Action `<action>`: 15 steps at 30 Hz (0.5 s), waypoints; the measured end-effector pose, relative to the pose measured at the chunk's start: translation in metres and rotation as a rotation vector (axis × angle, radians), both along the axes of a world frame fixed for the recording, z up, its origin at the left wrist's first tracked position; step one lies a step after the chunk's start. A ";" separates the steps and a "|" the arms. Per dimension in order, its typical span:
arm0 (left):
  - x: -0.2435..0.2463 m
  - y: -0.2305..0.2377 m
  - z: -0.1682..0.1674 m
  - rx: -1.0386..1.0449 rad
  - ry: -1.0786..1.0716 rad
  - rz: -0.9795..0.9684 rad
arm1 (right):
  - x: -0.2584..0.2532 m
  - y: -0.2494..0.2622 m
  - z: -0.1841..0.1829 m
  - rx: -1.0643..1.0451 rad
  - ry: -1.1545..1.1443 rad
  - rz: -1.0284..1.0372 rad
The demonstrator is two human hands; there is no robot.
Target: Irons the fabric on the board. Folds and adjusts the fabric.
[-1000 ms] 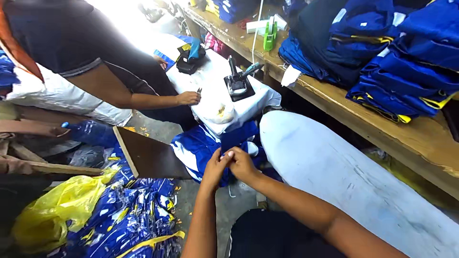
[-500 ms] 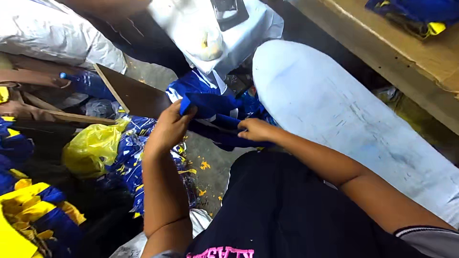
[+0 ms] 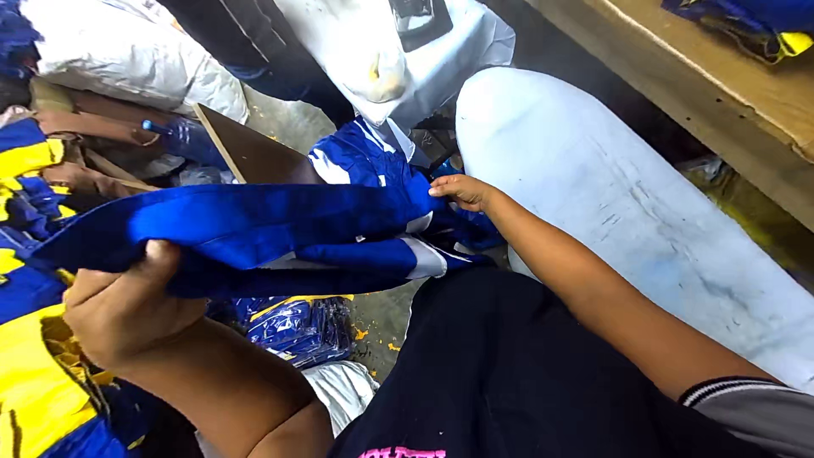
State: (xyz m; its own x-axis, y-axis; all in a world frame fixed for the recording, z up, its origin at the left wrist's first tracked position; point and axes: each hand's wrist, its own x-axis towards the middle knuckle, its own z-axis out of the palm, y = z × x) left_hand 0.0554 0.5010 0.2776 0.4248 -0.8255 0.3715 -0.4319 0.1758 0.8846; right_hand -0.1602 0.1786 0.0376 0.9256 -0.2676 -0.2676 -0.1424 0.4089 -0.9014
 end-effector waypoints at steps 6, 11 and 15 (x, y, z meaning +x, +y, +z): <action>-0.011 0.001 -0.018 0.250 0.277 0.420 | -0.012 -0.018 0.011 0.011 0.052 -0.222; 0.023 -0.002 -0.075 0.496 0.479 0.589 | -0.020 -0.035 0.026 0.072 0.162 -0.363; 0.034 -0.012 -0.107 0.528 0.546 0.614 | -0.026 -0.034 0.030 0.112 0.211 -0.398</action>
State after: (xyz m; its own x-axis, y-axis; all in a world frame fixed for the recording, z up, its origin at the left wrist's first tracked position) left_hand 0.0896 0.4891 0.1710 0.8402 -0.4068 -0.3585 0.1770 -0.4192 0.8905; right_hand -0.1864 0.1449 0.0676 0.6787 -0.5498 -0.4869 -0.1303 0.5624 -0.8166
